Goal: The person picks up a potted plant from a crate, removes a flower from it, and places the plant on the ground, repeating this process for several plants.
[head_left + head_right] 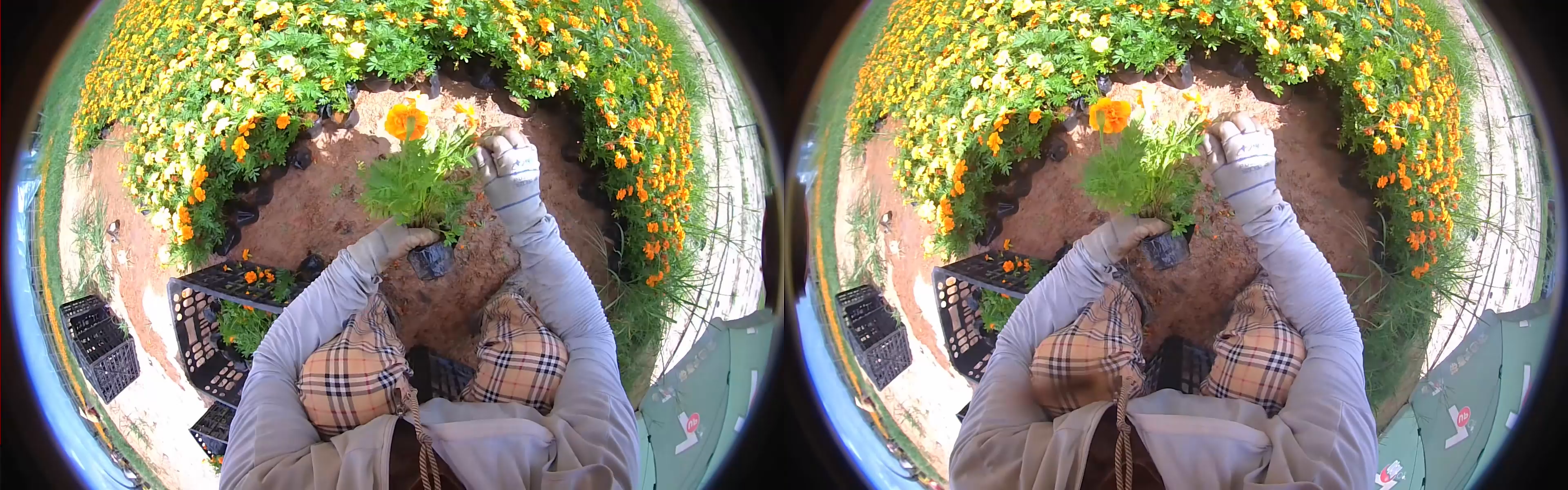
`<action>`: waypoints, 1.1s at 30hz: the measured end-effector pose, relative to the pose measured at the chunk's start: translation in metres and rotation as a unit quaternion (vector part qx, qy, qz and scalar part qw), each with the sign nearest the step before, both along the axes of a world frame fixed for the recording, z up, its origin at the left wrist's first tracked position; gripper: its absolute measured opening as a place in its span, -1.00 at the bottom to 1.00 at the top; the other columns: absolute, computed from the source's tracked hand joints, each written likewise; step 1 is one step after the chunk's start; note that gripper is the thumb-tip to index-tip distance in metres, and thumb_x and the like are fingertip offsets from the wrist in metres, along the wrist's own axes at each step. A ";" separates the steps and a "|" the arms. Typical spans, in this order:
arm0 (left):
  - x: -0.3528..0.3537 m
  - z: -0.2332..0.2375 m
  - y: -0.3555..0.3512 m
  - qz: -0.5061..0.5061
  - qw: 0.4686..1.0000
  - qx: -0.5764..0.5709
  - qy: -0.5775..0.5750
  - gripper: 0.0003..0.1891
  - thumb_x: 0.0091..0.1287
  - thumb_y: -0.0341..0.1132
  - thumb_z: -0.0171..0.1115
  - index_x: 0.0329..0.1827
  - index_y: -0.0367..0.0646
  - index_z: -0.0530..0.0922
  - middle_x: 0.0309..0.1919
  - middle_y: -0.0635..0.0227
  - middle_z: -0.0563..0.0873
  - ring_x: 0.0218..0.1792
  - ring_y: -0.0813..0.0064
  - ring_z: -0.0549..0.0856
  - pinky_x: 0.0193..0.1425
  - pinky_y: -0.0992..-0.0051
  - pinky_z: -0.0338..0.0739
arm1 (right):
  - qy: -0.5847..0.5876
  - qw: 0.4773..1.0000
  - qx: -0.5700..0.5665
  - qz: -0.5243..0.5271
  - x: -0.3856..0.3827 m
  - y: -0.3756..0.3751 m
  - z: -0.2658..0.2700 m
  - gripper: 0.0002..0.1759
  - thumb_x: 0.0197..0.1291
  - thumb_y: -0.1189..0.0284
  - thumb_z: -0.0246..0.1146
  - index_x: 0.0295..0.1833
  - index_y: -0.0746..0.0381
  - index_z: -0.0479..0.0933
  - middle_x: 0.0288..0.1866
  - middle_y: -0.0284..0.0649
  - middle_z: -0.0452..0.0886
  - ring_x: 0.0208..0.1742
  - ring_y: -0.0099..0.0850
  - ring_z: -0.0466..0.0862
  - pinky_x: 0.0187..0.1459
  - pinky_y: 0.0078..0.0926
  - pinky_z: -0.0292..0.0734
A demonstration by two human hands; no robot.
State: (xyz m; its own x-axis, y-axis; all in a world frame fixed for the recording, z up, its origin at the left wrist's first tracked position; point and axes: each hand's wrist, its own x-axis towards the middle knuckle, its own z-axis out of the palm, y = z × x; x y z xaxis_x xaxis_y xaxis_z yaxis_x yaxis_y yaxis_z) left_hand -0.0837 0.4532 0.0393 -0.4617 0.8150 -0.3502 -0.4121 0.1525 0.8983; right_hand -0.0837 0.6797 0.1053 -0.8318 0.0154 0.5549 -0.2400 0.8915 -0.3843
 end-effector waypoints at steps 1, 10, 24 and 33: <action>-0.002 0.002 -0.009 -0.002 0.999 -0.036 0.009 -0.53 0.19 -0.39 0.16 0.21 -0.26 0.41 0.00 0.30 0.62 -0.02 0.48 0.58 0.11 0.44 0.45 | 0.044 0.996 -0.067 -0.028 -0.005 0.018 0.000 -0.91 0.00 0.51 0.29 -0.37 0.24 0.50 -0.30 -0.15 0.53 -0.24 -0.18 0.54 -0.22 -0.31 0.46; 0.046 0.108 -0.270 0.162 0.733 -0.335 0.570 -0.70 0.29 -0.44 0.05 0.09 -0.23 0.49 -0.06 0.28 0.67 -0.13 0.47 0.68 -0.05 0.60 0.54 | -0.196 0.940 -0.275 0.049 0.044 0.088 -0.084 -0.66 0.22 0.55 0.16 0.13 0.33 0.46 0.10 -0.23 0.51 0.10 -0.46 0.50 0.17 -0.53 0.36; 0.230 -0.005 -0.387 0.068 0.567 -0.820 -0.048 -0.24 0.21 0.08 0.10 0.41 -0.09 0.15 0.45 0.18 0.05 0.36 0.10 0.27 0.34 0.12 0.22 | -0.345 0.929 -0.116 0.072 0.068 0.036 -0.063 -0.77 0.21 0.50 0.17 -0.04 0.29 0.58 -0.10 -0.19 0.63 -0.04 -0.46 0.58 0.04 -0.54 0.43; 0.250 -0.149 -0.466 -0.057 0.611 -0.789 -0.013 -0.46 0.35 -0.01 -0.09 0.32 -0.07 0.22 0.31 0.25 0.29 0.31 0.23 0.21 0.32 0.28 0.11 | -0.395 0.908 -0.115 -0.073 0.102 0.097 -0.101 -0.66 0.19 0.26 0.22 0.00 0.22 0.56 -0.12 -0.12 0.64 -0.05 -0.30 0.62 0.00 -0.43 0.47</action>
State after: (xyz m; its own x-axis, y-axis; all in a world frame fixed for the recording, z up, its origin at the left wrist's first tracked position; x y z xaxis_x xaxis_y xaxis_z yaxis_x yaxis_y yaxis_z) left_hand 0.1659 -0.0132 -0.1098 -0.4110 -0.5220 -0.7474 -0.3297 0.8494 -0.4120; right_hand 0.0186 0.7771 0.0040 -0.9487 0.1972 -0.2473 0.3066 0.7656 -0.5656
